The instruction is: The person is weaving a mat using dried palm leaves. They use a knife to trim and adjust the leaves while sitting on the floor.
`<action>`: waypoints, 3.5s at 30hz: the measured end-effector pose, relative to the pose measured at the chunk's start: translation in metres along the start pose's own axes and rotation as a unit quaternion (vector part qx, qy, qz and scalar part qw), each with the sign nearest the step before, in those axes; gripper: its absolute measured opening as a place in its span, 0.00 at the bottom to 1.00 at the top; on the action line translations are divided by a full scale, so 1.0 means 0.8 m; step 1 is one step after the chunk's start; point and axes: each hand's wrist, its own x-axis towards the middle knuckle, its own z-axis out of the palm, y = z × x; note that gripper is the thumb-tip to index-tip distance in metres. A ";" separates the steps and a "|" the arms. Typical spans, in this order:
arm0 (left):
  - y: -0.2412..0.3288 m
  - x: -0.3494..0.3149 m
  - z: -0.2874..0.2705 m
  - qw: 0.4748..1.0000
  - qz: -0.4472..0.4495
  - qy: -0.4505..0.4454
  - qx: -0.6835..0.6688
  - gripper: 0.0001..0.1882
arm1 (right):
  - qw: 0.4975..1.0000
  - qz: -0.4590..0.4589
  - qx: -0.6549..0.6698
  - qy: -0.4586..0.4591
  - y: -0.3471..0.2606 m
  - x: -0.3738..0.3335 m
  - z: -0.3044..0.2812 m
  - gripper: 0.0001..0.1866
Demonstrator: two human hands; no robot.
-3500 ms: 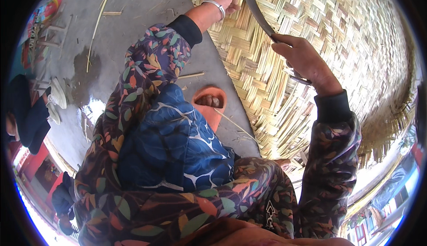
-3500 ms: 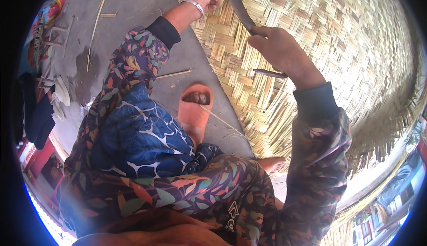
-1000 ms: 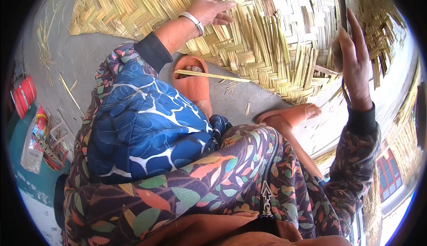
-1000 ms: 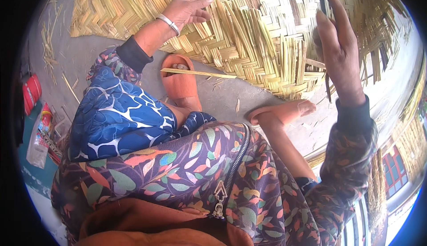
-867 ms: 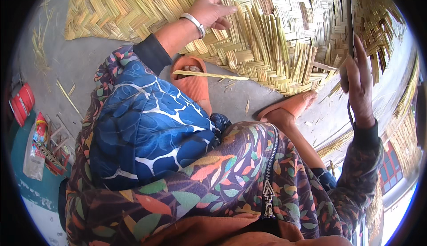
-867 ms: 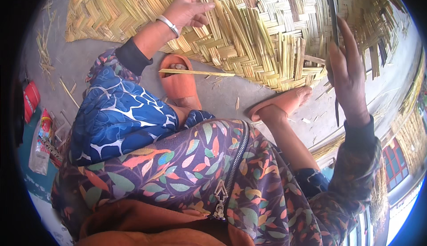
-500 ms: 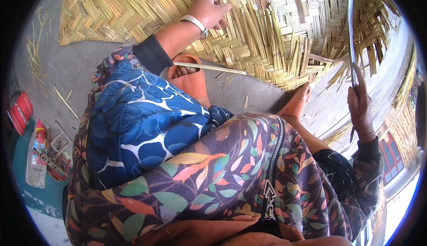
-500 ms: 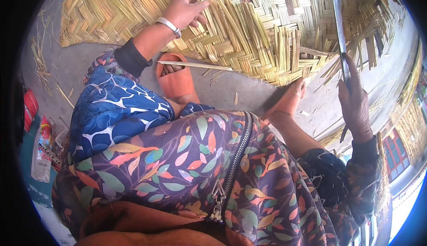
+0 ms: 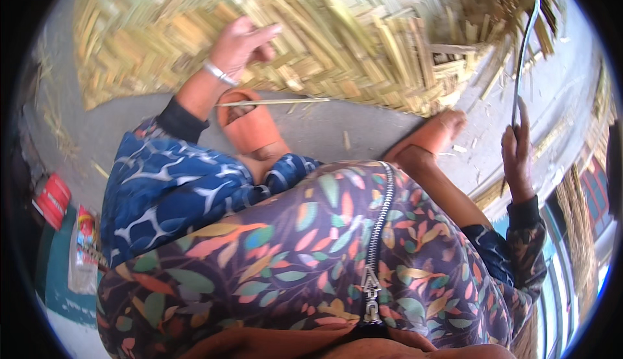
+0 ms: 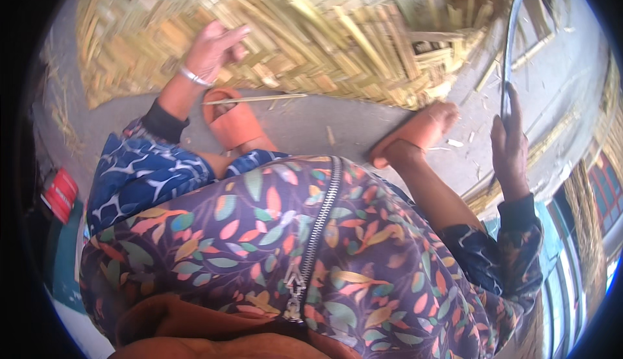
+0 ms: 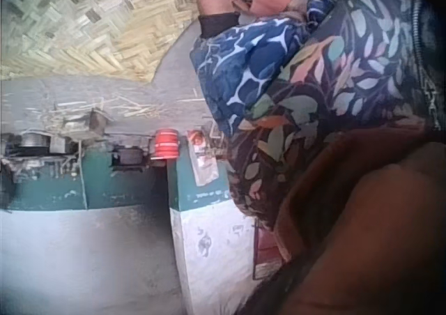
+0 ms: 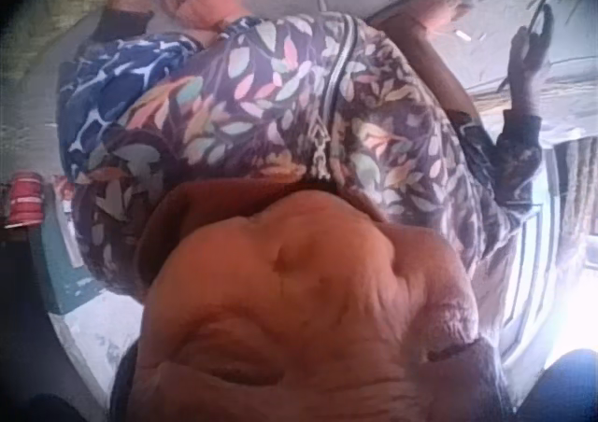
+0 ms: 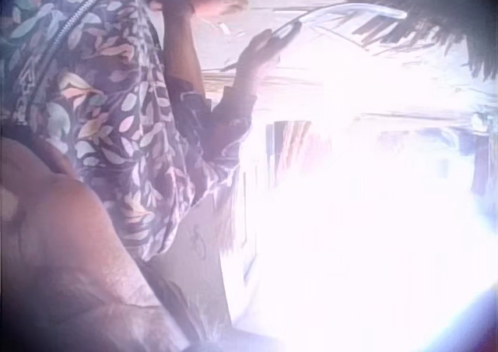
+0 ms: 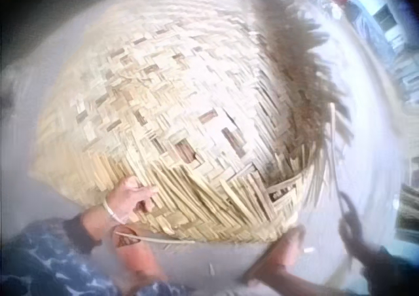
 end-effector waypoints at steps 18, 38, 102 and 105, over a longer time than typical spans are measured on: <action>-0.004 -0.053 0.023 0.943 0.093 0.234 0.217 0.08 | 0.964 -0.139 0.078 0.211 0.092 0.167 -0.100 0.22; 0.002 0.042 -0.020 0.961 -0.199 0.178 0.066 0.09 | 0.962 -0.213 -0.155 -0.077 0.047 0.272 0.060 0.42; 0.002 0.048 -0.055 0.973 -0.111 0.203 0.011 0.26 | 0.908 -0.267 -0.030 -0.320 -0.250 0.157 0.016 0.33; 0.004 0.036 -0.062 0.965 -0.126 0.228 0.006 0.28 | 0.888 -0.253 0.099 -0.370 -0.330 0.116 0.063 0.29</action>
